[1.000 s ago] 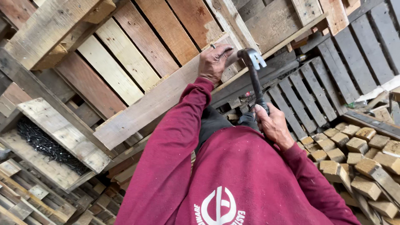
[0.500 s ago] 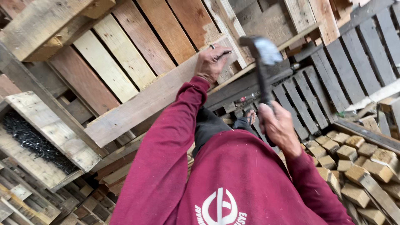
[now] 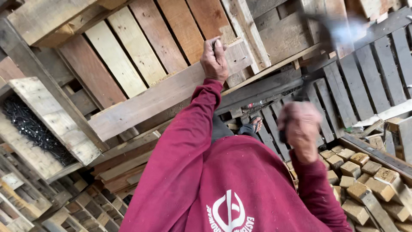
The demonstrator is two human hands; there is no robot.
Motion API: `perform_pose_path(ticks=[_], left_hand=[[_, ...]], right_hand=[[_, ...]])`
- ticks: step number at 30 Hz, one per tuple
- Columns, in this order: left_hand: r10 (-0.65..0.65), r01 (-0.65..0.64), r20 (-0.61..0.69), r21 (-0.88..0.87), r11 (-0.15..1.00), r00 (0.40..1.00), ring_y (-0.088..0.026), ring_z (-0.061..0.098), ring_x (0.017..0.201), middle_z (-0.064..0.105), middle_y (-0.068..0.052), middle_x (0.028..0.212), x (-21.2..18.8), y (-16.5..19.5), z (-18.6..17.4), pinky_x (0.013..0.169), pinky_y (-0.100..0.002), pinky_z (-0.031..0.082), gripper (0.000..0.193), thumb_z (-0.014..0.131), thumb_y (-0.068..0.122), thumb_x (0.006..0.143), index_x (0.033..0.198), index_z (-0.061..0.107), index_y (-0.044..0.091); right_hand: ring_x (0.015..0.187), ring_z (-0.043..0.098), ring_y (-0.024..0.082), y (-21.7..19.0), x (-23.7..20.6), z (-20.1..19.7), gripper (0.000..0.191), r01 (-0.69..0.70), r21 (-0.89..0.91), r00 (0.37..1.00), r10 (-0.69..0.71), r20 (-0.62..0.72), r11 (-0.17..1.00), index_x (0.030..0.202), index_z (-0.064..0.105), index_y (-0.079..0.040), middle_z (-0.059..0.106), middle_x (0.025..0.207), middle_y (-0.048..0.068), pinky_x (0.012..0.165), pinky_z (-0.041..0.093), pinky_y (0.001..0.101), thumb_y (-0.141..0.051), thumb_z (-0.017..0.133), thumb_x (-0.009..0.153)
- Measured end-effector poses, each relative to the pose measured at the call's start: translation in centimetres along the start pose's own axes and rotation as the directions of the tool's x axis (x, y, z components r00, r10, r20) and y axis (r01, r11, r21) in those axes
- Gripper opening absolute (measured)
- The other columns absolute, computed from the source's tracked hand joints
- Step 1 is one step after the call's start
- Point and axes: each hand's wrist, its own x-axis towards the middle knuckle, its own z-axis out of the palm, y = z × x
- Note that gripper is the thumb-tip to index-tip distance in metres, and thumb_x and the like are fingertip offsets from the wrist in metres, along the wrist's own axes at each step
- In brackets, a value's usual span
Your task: The person repairs a wooden pallet. They position a wooden board across the pallet slats, take nails from a wooden box of nails, hold a nail against the board, and hammer the nails in with a claw hammer, repeating this for several boards and adjusting the boards between nails.
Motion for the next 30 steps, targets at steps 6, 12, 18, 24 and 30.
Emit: perform_pose_path(ticks=[6, 12, 18, 24, 30], left_hand=[[0.035, -0.035, 0.028, 0.003, 0.999, 0.999, -0.012, 0.07, 0.083, 0.069, -0.004, 0.091, -0.4, -1.1, -0.3, 0.075, -0.028, 0.06, 0.024, 0.045, 0.02, 0.11, 0.117, 0.06, 0.004], [-0.006, 0.006, -0.005, 0.001, 1.0, 1.0, -0.01, 0.068, 0.08, 0.067, -0.003, 0.086, 0.0, -0.4, 0.0, 0.075, -0.027, 0.059, 0.025, 0.042, 0.017, 0.112, 0.125, 0.06, 0.004], [-0.051, 0.051, -0.023, -0.015, 0.999, 0.998, -0.009, 0.068, 0.077, 0.068, -0.001, 0.081, 0.3, -0.3, 0.5, 0.072, -0.026, 0.056, 0.023, 0.044, 0.016, 0.111, 0.125, 0.06, 0.007], [-0.079, 0.071, -0.102, -0.076, 0.995, 0.992, -0.01, 0.064, 0.081, 0.066, -0.003, 0.086, 0.3, -0.6, 0.9, 0.077, -0.028, 0.056, 0.024, 0.042, 0.018, 0.113, 0.126, 0.059, 0.007], [-0.132, 0.131, -0.174, -0.016, 0.991, 0.976, -0.011, 0.065, 0.071, 0.068, -0.002, 0.078, 2.0, -0.3, 1.6, 0.066, -0.028, 0.053, 0.026, 0.047, 0.023, 0.111, 0.116, 0.066, 0.008]], right_hand=[[0.05, 0.056, 0.014, -3.5, 1.8, 0.1, 0.064, 0.639, 0.247, 0.769, -0.596, -0.232, 0.728, 0.099, 0.065, -0.014, 0.06, 0.073, -0.001, 0.051, 0.056, 0.03, -0.075, 0.046, 0.096], [0.059, 0.054, 0.01, 0.3, 0.1, 2.1, 0.026, 0.054, -0.54, 0.989, 0.029, 0.144, 0.84, 0.09, 0.061, -0.012, 0.06, 0.068, 0.0, 0.056, 0.044, 0.0243, -0.022, 0.054, 0.113], [0.051, 0.055, 0.01, -6.7, 3.3, -8.8, 0.031, 0.529, 0.195, 0.845, -0.491, -0.212, 0.826, 0.09, 0.064, -0.009, 0.062, 0.07, 0.002, 0.045, 0.045, 0.0252, -0.027, 0.05, 0.111], [0.048, 0.048, 0.008, -5.0, 3.9, 3.2, 0.029, 0.224, -0.211, 0.973, -0.205, 0.107, 0.952, 0.091, 0.06, -0.008, 0.054, 0.065, 0.0, 0.042, 0.04, 0.0255, -0.032, 0.058, 0.106], [0.052, 0.051, 0.008, 0.6, 1.5, 1.6, 0.037, -0.289, 0.008, 0.952, 0.287, 0.107, 0.957, 0.093, 0.056, -0.007, 0.056, 0.069, 0.0, 0.045, 0.041, 0.0246, -0.042, 0.062, 0.104]])
